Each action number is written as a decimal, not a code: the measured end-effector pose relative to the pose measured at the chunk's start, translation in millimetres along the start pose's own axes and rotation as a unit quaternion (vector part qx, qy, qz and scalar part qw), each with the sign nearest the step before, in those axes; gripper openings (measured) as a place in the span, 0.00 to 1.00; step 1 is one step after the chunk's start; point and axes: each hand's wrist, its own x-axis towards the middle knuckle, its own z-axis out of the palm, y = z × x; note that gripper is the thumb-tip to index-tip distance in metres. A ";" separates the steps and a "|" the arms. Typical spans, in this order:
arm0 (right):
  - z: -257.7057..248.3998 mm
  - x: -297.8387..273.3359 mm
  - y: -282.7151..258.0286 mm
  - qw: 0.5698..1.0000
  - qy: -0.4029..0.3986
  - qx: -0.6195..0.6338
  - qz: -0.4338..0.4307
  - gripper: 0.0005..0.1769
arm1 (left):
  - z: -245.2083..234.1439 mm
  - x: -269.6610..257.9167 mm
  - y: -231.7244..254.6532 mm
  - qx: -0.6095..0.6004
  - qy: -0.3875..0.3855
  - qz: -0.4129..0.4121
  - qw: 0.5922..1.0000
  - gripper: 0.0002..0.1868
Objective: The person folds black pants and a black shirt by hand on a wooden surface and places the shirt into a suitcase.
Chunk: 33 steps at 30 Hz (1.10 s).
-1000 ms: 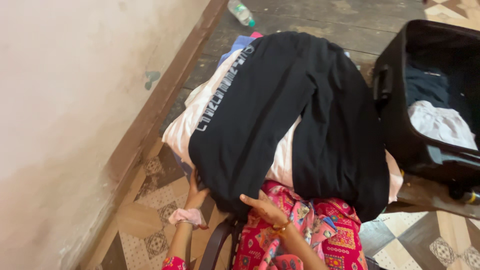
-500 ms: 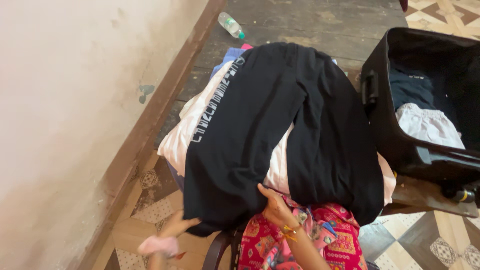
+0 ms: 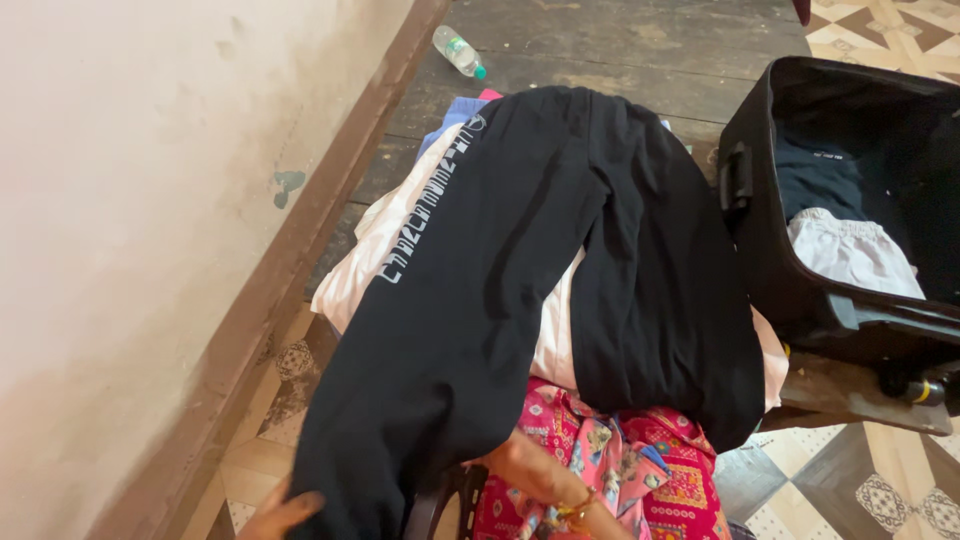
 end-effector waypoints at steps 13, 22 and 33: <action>32.0 -32.2 5.6 0.951 0.178 -0.248 0.060 0.41 | -71.8 -2.6 -61.9 0.111 0.164 0.068 0.978 0.29; 34.9 -28.9 -18.0 0.942 0.219 -0.249 0.060 0.40 | -42.3 2.3 -51.8 0.132 0.131 -0.035 0.982 0.27; 33.0 7.6 -71.2 0.961 0.222 -0.160 0.043 0.39 | 84.1 49.2 105.6 0.044 0.001 0.027 0.999 0.26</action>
